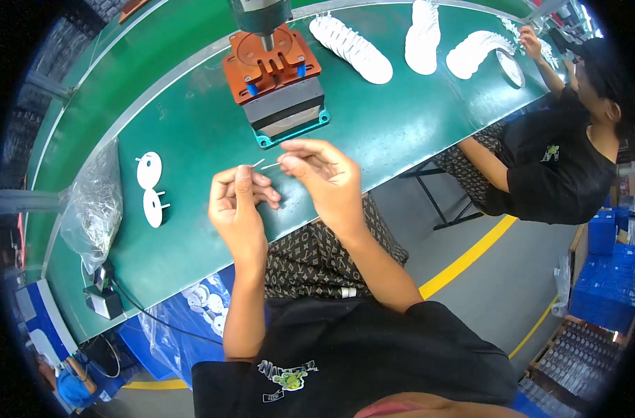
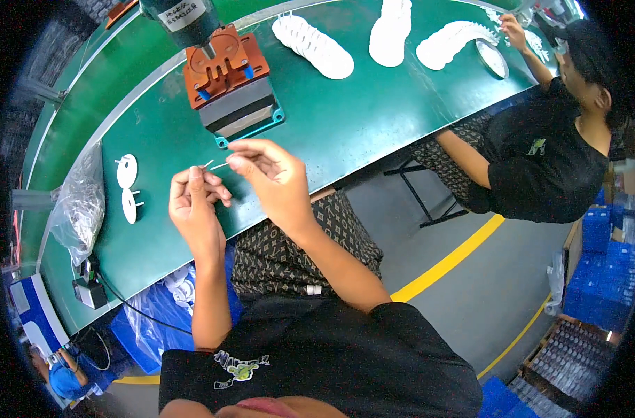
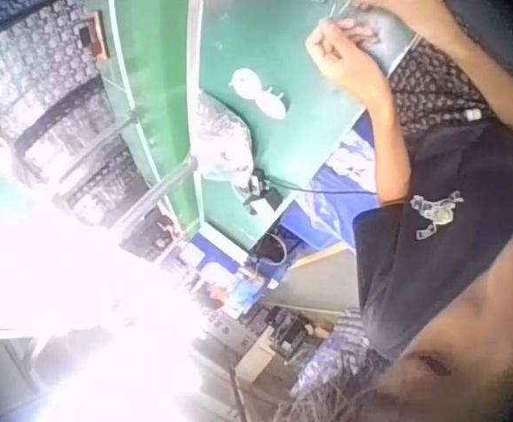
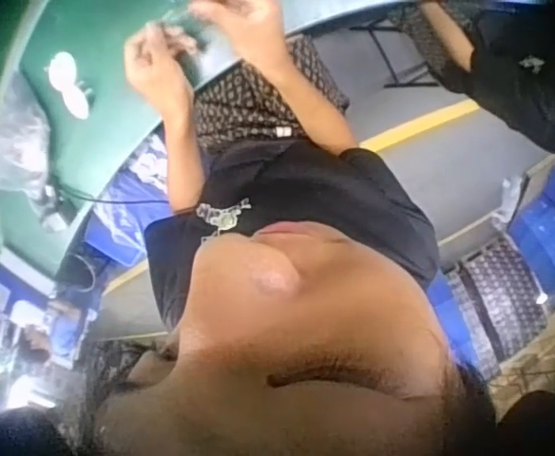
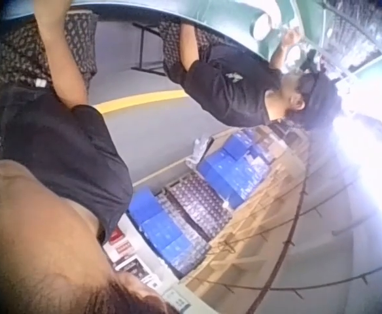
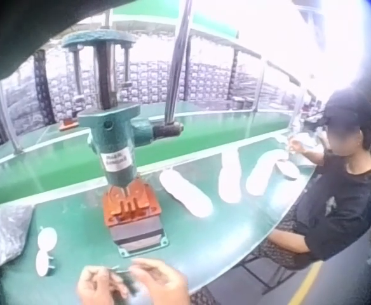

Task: The person assembles small components by hand, pressing small metal pins into white plastic discs using a manual press machine to create assembled parts.

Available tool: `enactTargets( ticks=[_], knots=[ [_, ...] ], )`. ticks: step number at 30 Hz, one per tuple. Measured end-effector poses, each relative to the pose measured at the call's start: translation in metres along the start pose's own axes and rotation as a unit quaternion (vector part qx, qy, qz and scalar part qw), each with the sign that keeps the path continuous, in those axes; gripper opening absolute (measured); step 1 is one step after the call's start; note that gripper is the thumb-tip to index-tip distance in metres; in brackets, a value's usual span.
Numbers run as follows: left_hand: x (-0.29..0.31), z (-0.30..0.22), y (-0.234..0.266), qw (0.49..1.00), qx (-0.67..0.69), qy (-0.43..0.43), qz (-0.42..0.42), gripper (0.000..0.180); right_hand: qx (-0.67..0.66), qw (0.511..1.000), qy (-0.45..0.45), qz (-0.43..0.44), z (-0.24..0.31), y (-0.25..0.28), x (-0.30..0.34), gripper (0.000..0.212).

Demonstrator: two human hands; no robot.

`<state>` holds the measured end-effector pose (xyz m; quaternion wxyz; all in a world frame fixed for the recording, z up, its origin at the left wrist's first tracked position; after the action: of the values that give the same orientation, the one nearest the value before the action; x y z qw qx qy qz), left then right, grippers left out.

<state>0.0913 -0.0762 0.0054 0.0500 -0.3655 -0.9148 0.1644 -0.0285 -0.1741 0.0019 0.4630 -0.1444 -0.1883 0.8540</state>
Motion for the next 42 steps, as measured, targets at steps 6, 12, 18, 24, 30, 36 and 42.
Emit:
enactTargets(
  ticks=[6,12,18,24,30,36,42],
  knots=[
    [0.000,0.001,-0.001,1.000,0.000,0.000,0.002,0.017,-0.279,0.949,-0.122,0.079,-0.019,0.010,-0.021,0.016],
    [0.003,0.000,-0.002,1.000,-0.019,0.009,0.004,0.020,-0.246,0.945,-0.178,0.123,-0.028,-0.013,-0.006,0.016],
    [0.006,0.003,-0.007,0.999,-0.029,0.009,0.038,0.021,0.005,0.994,-0.067,0.087,-0.011,-0.014,0.003,0.015],
    [0.012,0.005,-0.023,0.988,-0.131,0.005,0.084,0.031,-0.055,0.991,-0.081,0.096,-0.010,-0.016,0.002,0.014],
    [0.024,-0.036,-0.009,0.896,-0.425,-0.116,0.061,0.022,-0.171,0.980,-0.078,0.066,-0.017,-0.009,-0.005,0.019],
    [0.015,-0.112,0.079,0.679,-0.652,-0.289,-0.176,0.031,-0.102,0.982,-0.106,0.118,-0.011,-0.017,-0.002,0.020],
    [0.008,-0.078,0.095,0.704,-0.689,-0.150,-0.085,0.033,-0.118,0.978,-0.109,0.134,-0.013,-0.019,0.001,0.023]
  ],
)
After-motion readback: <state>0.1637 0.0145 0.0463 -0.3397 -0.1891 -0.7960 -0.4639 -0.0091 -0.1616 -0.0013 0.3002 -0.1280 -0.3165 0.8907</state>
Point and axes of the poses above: each hand's wrist, its own x-axis away from the middle knuckle, its own y-axis out of the back of the hand, z = x × y, the point moved 10 cm from there along -x, towards the middle knuckle, and after that the axes turned 3 degrees about z, right-handed, at the moved point
